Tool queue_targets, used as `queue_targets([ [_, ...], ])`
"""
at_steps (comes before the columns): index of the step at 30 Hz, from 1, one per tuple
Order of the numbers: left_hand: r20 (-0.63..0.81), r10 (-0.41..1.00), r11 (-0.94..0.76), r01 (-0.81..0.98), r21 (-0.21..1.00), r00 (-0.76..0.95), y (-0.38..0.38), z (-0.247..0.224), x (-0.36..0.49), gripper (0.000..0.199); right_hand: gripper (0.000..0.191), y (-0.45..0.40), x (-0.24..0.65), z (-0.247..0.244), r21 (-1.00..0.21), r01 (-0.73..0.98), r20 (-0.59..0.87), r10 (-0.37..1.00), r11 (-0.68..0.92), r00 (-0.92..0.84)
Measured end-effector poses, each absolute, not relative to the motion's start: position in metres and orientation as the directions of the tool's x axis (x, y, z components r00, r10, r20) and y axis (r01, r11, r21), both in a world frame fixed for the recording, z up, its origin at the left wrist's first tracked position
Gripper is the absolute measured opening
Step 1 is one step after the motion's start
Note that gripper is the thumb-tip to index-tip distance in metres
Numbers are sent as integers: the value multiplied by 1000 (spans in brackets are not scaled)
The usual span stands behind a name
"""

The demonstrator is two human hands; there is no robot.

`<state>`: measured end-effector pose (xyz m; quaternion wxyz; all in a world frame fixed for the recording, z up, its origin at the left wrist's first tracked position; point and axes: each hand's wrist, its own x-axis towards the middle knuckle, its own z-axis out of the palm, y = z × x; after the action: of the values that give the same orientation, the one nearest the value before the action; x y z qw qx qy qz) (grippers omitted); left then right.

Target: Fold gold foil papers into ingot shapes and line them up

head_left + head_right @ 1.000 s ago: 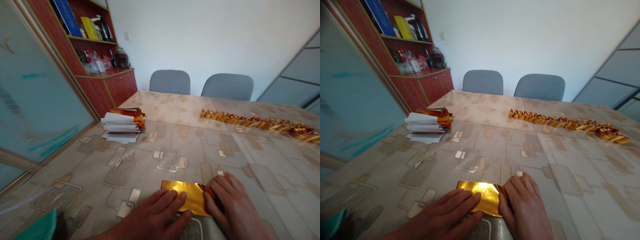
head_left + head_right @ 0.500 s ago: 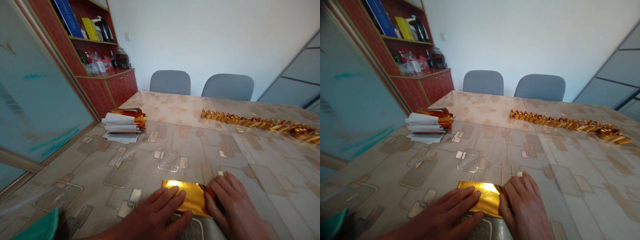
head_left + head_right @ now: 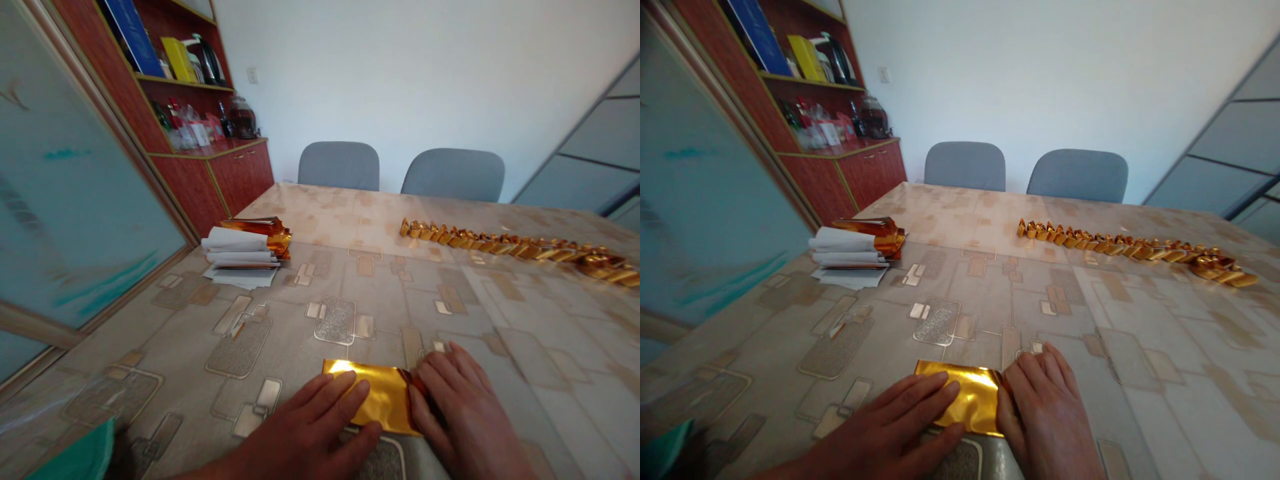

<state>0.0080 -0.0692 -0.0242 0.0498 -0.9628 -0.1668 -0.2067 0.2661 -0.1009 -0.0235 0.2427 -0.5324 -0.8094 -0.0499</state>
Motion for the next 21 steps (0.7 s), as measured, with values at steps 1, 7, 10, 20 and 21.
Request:
queue_targets([
  [1, 420, 301, -940, 341, -20, 856, -69, -24, 9, 27, 18, -101, 266, -25, -185, 888, 442, 843, 421, -307],
  [7, 416, 311, -945, 325, 41, 855, -66, -18, 12, 29, 12, -98, 272, -28, -261, 899, 406, 885, 351, -228],
  [10, 377, 323, -945, 318, 78, 868, -65, -15, 11, 28, 18, -99, 277, -18, -195, 911, 473, 849, 364, -238],
  [20, 121, 354, -910, 313, 271, 927, -63, 0, 6, 49, 32, -136, 234, -29, 134, 845, 607, 632, 517, -482],
  [21, 127, 355, -907, 308, 289, 926, -63, -1, 5, 51, 30, -138, 237, -29, 167, 831, 588, 623, 530, -516],
])
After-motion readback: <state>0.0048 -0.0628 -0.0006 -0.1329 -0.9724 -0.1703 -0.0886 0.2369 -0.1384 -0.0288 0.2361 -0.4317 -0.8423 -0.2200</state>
